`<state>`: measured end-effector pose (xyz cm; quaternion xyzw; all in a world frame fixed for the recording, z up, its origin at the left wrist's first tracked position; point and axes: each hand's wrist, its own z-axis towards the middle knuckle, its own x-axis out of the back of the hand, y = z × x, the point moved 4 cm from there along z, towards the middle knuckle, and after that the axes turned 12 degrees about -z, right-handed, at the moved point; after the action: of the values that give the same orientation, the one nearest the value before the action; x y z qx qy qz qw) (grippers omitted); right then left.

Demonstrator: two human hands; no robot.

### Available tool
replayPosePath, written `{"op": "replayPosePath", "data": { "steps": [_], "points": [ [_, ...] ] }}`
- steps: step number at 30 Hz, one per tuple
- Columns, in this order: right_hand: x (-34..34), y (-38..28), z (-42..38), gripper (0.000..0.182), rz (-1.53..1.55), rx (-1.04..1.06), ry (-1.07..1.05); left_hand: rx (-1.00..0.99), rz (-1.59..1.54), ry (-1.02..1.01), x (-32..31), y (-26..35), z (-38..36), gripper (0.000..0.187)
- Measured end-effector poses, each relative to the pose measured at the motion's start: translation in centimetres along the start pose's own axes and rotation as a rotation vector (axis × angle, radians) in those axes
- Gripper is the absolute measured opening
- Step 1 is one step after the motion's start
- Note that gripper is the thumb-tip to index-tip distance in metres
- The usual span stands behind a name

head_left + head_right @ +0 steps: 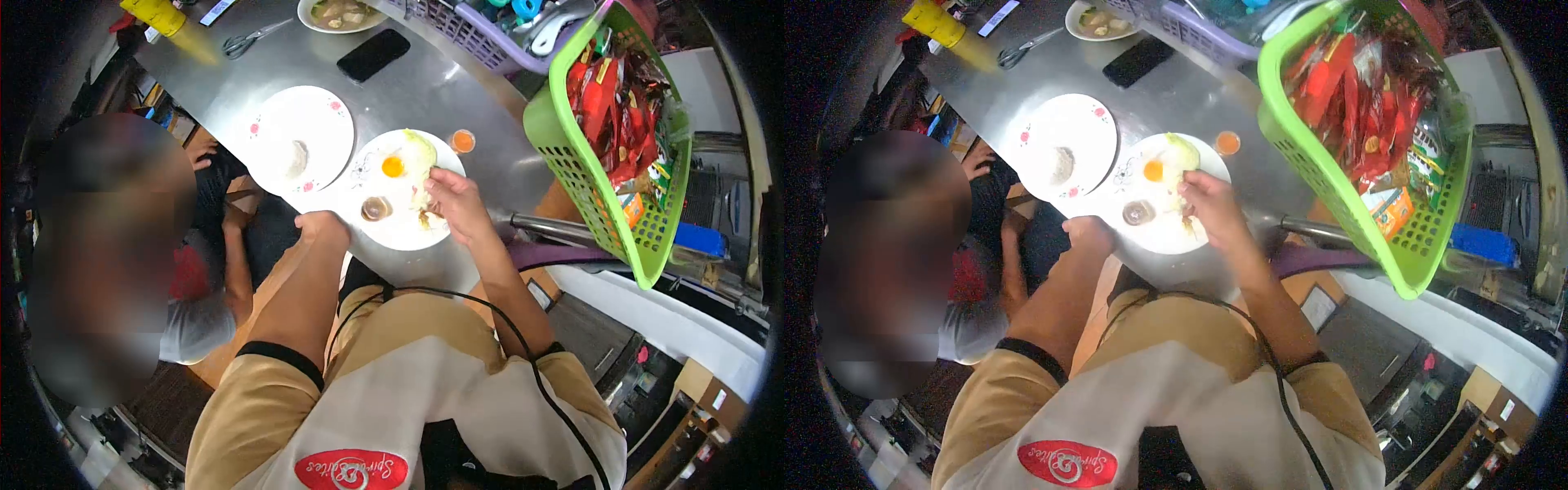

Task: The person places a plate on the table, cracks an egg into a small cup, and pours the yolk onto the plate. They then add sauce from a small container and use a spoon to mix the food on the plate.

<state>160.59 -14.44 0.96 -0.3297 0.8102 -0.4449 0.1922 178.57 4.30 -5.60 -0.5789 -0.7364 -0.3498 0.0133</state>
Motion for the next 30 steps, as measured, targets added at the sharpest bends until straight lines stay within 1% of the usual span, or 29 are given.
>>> {"op": "replayPosePath", "data": {
  "steps": [1,2,4,5,6,8,9,10,12,13,14,15,16,18,19,21,22,24,25,27,28,30],
  "points": [
    [0.1,-0.5,-0.4,0.030,-0.077,0.030,0.081,0.105,-0.174,0.041,0.0,-0.1,0.1,0.065],
    [-0.3,-0.6,-1.0,0.030,-0.074,0.019,0.067,0.104,-0.176,0.059,0.6,0.3,-0.4,0.065],
    [-0.8,-1.1,-2.1,0.029,-0.333,0.068,0.055,0.067,0.059,-0.037,0.8,1.1,-1.7,0.055],
    [-1.2,-0.1,-1.8,0.025,-0.499,0.146,0.075,0.080,0.095,-0.049,0.1,0.5,0.3,0.055],
    [-1.7,0.5,-1.9,0.025,-0.500,0.149,0.064,0.081,0.086,-0.042,-0.1,0.4,1.1,0.055],
    [-3.9,-0.7,-3.2,0.024,-0.747,0.515,0.054,0.166,-0.064,0.024,0.4,0.3,0.2,0.055],
    [-4.8,-1.5,-3.9,0.025,-0.837,0.717,0.043,0.181,-0.116,0.017,0.2,0.1,0.5,0.053],
    [-5.2,-1.4,-4.2,0.025,-0.837,0.724,0.040,0.180,-0.124,0.016,0.0,0.0,0.9,0.053],
    [-5.8,-0.7,-4.6,0.028,-1.026,0.746,0.053,-0.034,0.197,0.105,-0.1,0.3,1.4,0.061],
    [-6.0,-0.6,-4.7,0.026,-1.182,0.856,0.105,-0.030,0.194,0.103,0.1,0.5,0.6,0.061],
    [-6.1,-0.7,-4.7,0.026,-1.185,0.858,0.100,-0.020,0.192,0.021,0.3,1.0,-0.5,0.052],
    [-6.6,-0.9,-4.7,0.025,-1.200,0.909,0.089,-0.013,0.186,-0.056,0.4,1.6,-0.9,0.044],
    [-7.0,-0.9,-4.9,0.024,-1.215,0.957,0.076,-0.009,0.181,-0.048,0.5,1.5,-0.3,0.044],
    [-7.8,-0.5,-4.6,0.024,-1.263,0.961,0.081,0.005,0.245,-0.047,-0.3,0.5,1.7,0.039],
    [-8.0,-0.2,-4.3,0.024,-1.316,0.965,0.093,0.008,0.243,-0.049,-0.7,-0.4,3.0,0.039],
    [-7.7,2.0,-2.6,0.023,-1.295,0.943,0.111,0.059,0.125,0.028,-1.3,-1.8,5.3,0.059],
    [-7.8,1.5,-2.3,0.022,-1.268,0.920,0.127,0.062,0.122,0.024,-1.5,-1.8,5.4,0.059],
    [-6.9,0.5,-2.6,0.020,-1.294,0.945,0.098,-0.118,0.296,0.021,-1.8,-1.5,5.7,0.055],
    [-6.8,-0.5,-2.8,0.018,-1.314,0.971,0.067,-0.118,0.295,0.019,-1.9,-1.8,6.3,0.055],
    [-5.9,-1.4,-2.5,0.017,-1.286,0.991,0.071,-0.307,0.529,0.021,-2.8,-2.0,7.1,0.056],
    [-5.4,-1.7,-2.6,0.015,-1.254,1.002,0.068,-0.306,0.534,0.015,-2.6,-1.5,6.0,0.056],
    [-4.8,-2.3,-2.3,0.014,-1.273,0.997,0.050,-0.112,0.348,0.044,-1.1,-0.1,3.4,0.049]
  ]
}}
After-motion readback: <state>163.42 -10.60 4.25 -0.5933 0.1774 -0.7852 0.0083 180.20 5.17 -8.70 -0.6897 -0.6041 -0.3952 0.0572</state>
